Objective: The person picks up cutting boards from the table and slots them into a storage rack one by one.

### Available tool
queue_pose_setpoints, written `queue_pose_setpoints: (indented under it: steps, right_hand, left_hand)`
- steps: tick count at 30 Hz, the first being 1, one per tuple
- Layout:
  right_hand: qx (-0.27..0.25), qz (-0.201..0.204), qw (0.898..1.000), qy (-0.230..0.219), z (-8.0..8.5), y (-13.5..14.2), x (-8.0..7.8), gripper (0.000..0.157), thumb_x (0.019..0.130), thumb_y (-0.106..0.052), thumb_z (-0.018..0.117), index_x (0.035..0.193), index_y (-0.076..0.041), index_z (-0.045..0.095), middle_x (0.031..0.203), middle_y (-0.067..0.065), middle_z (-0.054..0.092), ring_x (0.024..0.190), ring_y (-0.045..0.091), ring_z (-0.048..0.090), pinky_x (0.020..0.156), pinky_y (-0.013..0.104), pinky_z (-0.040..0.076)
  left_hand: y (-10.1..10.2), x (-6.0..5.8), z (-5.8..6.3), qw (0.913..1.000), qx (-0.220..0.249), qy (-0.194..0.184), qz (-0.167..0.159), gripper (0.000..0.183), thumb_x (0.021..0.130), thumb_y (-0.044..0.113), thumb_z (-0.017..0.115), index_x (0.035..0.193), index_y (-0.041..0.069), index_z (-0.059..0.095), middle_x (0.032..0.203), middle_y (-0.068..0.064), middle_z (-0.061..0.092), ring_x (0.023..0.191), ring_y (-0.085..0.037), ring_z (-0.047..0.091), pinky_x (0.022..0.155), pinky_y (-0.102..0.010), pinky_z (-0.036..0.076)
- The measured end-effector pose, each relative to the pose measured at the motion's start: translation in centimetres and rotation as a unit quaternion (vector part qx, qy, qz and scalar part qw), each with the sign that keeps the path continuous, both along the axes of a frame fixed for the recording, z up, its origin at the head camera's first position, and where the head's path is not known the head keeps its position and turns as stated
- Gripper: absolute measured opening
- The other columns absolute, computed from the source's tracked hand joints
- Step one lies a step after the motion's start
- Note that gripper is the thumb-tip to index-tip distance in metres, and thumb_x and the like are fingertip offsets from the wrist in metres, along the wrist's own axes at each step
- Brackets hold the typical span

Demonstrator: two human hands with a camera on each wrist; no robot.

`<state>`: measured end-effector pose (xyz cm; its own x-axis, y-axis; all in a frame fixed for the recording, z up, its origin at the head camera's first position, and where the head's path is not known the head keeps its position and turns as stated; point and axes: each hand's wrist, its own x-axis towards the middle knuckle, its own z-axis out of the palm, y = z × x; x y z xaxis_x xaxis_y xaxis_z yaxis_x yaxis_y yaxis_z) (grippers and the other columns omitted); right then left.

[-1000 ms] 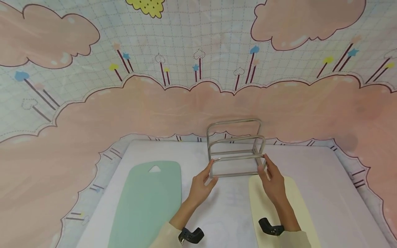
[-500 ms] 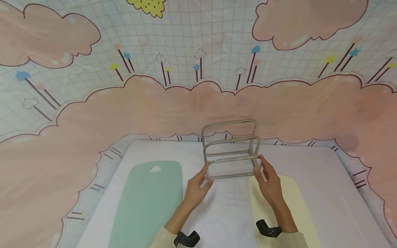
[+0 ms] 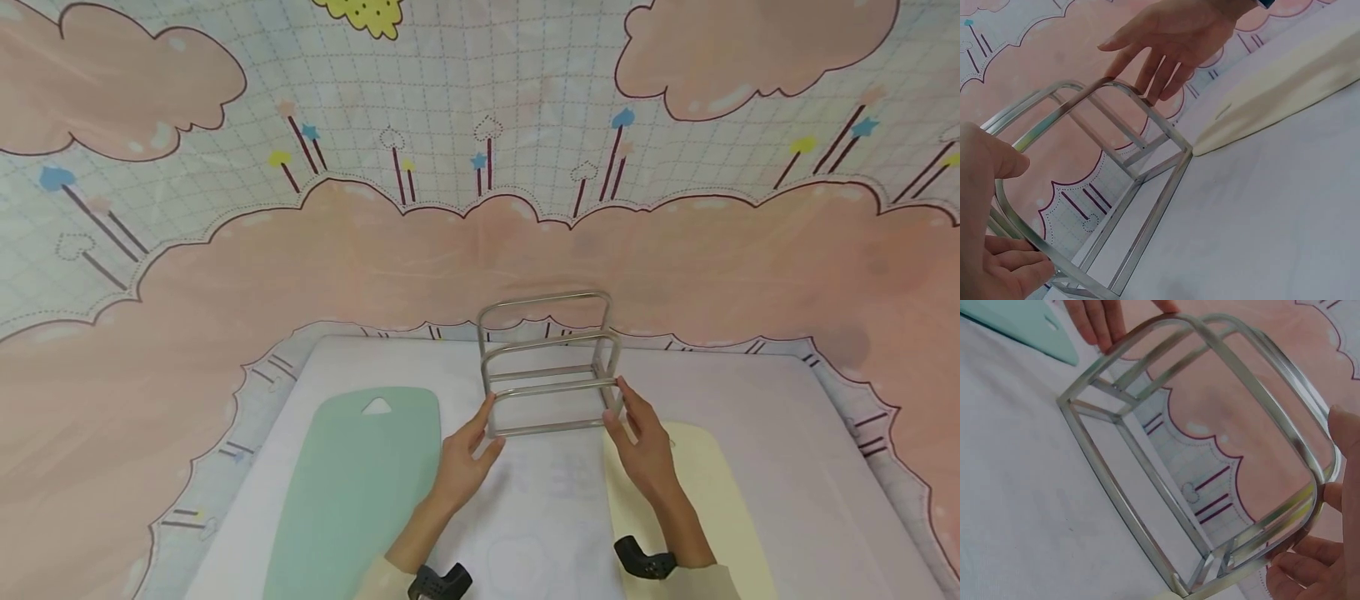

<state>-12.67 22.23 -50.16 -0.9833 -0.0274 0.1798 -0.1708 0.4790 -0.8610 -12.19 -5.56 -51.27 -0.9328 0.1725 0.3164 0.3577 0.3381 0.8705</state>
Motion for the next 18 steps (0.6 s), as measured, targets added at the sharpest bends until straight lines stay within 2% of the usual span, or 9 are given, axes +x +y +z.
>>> queue_pose_setpoints:
  steps: [11,14,18]
  right_hand:
    - [-0.013,0.026,0.999,0.019,0.0,-0.9,0.3,0.061,0.099,-0.016,0.055,0.152,-0.016,0.026,0.145,0.025,0.033,0.131,0.049,0.033,0.097,0.007,0.028]
    - [-0.017,0.035,0.999,0.029,-0.2,-1.1,0.3,0.061,0.098,-0.013,0.055,0.152,-0.013,0.027,0.143,0.024,0.034,0.131,0.047,0.033,0.098,0.008,0.028]
    - [-0.019,0.04,0.998,0.039,-0.2,-1.4,0.3,0.06,0.098,-0.011,0.056,0.151,-0.012,0.028,0.142,0.022,0.036,0.13,0.046,0.034,0.098,0.008,0.029]
  left_hand:
    - [-1.4,0.2,-0.4,0.9999,-0.004,0.012,0.002,0.066,0.091,0.008,0.064,0.149,0.017,0.035,0.148,-0.006,0.037,0.133,-0.025,0.038,0.098,-0.036,0.041]
    - [-1.6,0.4,-0.5,0.9996,-0.008,0.026,0.003,0.067,0.09,0.006,0.065,0.149,0.014,0.035,0.148,-0.007,0.037,0.132,-0.025,0.038,0.099,-0.038,0.041]
    - [-2.0,0.6,-0.4,0.998,-0.037,0.05,0.008,0.069,0.089,0.007,0.065,0.15,0.011,0.033,0.148,-0.009,0.037,0.132,-0.027,0.04,0.101,-0.043,0.04]
